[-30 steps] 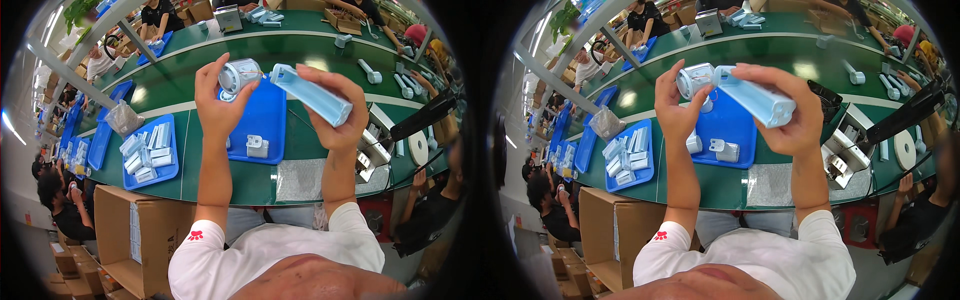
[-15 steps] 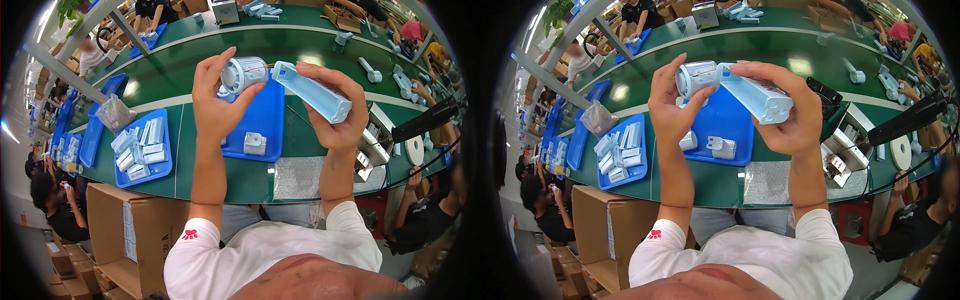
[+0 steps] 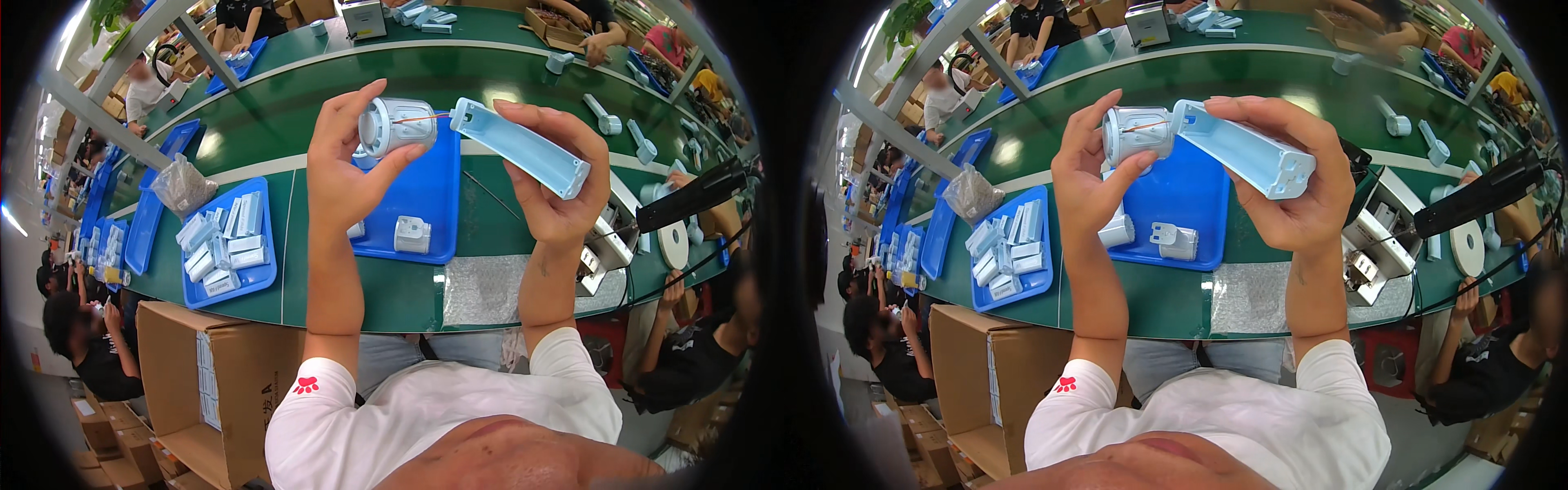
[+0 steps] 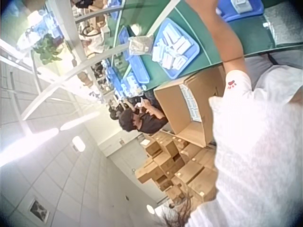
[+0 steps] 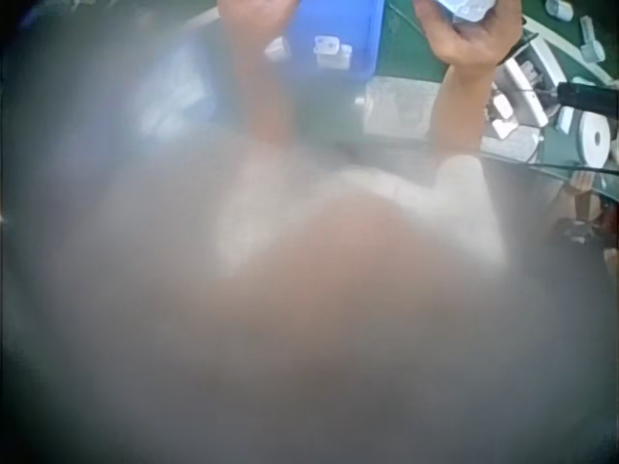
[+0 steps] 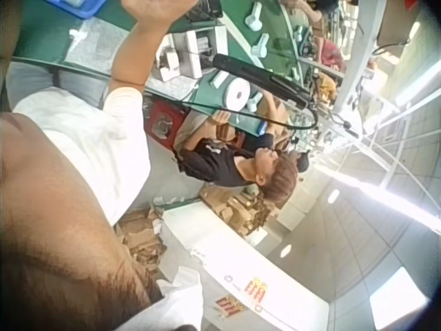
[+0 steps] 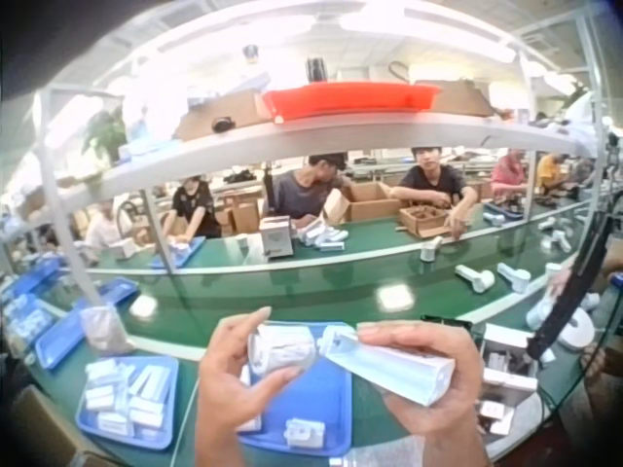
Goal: The person assembles small white plastic fan components at a factory workstation. They insert a motor into a plastic housing, secure it with a power drill, and place the finished units into a blue tray. The process is repeated for multiple units throughout the clip.
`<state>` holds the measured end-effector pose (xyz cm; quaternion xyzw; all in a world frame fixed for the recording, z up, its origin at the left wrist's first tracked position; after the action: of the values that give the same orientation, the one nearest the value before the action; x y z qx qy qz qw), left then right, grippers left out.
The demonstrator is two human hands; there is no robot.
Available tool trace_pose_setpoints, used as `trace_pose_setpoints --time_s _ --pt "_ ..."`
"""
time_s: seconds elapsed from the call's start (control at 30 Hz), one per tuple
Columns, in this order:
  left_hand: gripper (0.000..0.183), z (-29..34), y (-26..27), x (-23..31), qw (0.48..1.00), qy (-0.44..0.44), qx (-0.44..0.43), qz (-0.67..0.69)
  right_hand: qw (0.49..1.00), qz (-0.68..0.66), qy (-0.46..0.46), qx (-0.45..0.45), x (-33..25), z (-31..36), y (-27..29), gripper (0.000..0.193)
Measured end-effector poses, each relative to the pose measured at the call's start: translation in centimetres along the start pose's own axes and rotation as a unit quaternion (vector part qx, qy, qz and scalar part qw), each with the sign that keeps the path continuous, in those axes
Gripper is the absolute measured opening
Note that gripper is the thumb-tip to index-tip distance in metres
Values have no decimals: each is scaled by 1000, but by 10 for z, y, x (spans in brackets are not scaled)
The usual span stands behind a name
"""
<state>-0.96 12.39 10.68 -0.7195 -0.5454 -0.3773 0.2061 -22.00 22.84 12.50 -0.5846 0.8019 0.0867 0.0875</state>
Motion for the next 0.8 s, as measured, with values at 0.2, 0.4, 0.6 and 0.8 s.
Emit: trace_pose_setpoints --time_s 0.2,0.4,0.6,0.8 --pt "74 1 -3 1 1000 3 -27 14 1000 -21 -14 -11 2 3 -6 57" --pt "77 3 -8 6 997 -26 -63 25 997 -17 -60 -46 -2 2 -13 63" --pt "77 2 -7 4 995 -52 -80 19 996 -11 -71 -53 -4 2 -14 65" --pt "76 3 -7 4 994 -60 -87 11 995 37 -72 -57 -9 1 -15 62"
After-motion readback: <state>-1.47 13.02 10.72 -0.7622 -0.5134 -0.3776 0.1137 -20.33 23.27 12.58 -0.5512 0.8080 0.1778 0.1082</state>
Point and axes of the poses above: each hand's wrist, its own z-axis away from the middle knuckle, its own y-axis out of the back of the hand, x = y × z, the point moved 2 cm from there along -z, towards the middle knuckle, and after that the axes turned 4 degrees about y, right-handed, at the moved point
